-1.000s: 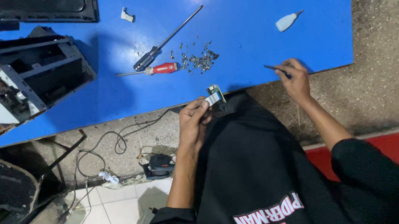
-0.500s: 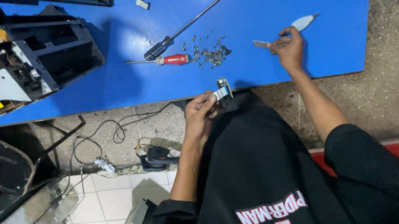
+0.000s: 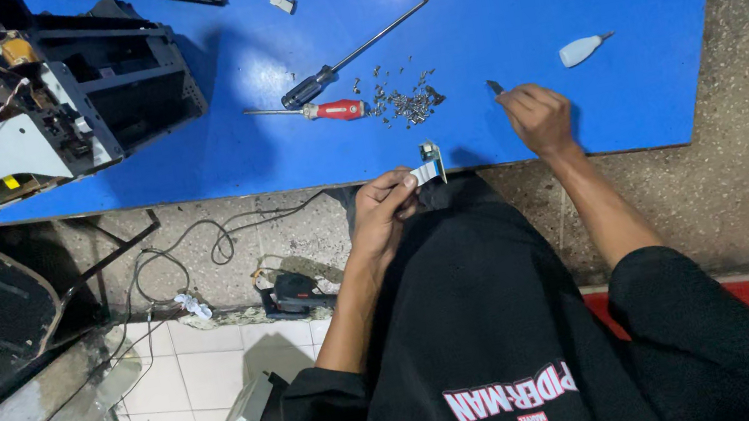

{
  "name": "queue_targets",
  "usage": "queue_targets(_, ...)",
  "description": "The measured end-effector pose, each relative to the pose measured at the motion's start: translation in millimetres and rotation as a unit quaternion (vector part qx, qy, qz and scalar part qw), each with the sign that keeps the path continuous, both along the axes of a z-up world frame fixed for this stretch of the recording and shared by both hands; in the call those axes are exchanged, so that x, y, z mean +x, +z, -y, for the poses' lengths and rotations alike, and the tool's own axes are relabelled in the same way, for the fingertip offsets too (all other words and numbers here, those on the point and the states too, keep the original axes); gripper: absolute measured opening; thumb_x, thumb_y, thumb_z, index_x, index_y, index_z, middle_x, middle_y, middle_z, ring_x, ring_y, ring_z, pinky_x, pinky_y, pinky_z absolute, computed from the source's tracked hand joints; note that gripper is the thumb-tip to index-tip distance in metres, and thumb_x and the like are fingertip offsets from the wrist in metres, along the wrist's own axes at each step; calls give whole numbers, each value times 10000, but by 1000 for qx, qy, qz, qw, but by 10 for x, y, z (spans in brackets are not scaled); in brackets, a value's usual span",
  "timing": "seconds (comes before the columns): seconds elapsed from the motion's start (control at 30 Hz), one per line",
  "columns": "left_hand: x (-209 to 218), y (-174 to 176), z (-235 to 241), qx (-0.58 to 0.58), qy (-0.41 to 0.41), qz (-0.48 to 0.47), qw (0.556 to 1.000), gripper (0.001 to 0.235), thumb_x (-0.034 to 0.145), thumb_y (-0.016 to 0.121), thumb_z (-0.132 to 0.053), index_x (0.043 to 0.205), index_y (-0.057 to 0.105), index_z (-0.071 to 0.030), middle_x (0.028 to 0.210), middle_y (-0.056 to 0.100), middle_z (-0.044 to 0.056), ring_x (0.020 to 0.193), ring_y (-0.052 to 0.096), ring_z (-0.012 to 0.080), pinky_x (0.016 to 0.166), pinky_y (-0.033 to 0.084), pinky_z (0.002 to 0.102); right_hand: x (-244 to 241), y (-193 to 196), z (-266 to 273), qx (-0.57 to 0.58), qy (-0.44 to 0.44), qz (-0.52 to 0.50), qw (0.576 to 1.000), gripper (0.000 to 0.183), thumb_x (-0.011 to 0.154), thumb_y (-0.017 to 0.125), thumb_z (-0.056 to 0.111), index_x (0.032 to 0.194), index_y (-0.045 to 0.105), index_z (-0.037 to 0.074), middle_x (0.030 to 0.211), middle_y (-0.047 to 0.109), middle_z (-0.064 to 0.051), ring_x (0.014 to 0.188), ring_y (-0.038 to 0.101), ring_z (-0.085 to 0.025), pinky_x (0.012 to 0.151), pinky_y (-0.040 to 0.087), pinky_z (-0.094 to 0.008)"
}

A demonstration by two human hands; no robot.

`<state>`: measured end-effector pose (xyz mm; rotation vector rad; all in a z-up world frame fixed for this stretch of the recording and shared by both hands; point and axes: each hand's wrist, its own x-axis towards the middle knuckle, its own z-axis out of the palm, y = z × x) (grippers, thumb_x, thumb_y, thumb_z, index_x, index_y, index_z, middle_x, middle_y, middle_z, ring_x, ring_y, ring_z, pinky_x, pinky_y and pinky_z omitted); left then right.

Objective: The person disassembles a printer on a blue workbench, removes a small circuit board, applies adhesive to a white plastic piece, and reattaches it to the board. They then reinstall the board into the printer chassis and secure it with screws using a screwdriver.

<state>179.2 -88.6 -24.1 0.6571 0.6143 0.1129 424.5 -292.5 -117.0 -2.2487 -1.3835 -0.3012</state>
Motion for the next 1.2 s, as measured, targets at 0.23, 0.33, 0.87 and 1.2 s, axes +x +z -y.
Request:
queue_targets(0.23, -67, -64, 14, -8, 9, -10, 1000, 157, 960, 735, -92, 1052, 715, 34, 848, 654, 44, 657, 496, 59, 563, 346, 212, -114, -146, 67, -44, 33, 33, 998, 126, 867, 735, 36, 972, 744, 105, 972, 741, -16, 966, 720, -198, 717, 573, -342)
queue_targets(0.33, -83, -84, 17, -8, 8, -2, 1000, 156, 967, 730, -98, 1048, 715, 35, 848, 651, 38, 653, 487, 56, 557, 341, 213, -123, -146, 88, -66, 46, 39, 996, 131, 844, 737, 35, 954, 744, 104, 949, 733, -13, 977, 722, -203, 713, 575, -347)
queue_targets(0.87, 333, -495, 148, 90, 50, 12, 995, 197, 992, 717, -125, 1110, 719, 33, 912, 693, 35, 748, 584, 79, 665, 458, 231, -133, 314, 101, 394, -217, -646, 617, 363, 895, 754, -97, 1210, 584, -38, 932, 746, -175, 822, 770, -279, 754, 668, -390)
queue_targets(1.2, 612, -542, 386, 98, 67, 68, 991, 173, 1003, 695, -94, 1077, 718, 60, 1071, 699, 78, 925, 691, 151, 854, 613, 338, -606, 1065, -105, 368, -108, -675, 630, 317, 897, 744, -121, 1166, 591, -47, 911, 728, -182, 787, 751, -264, 761, 652, -398)
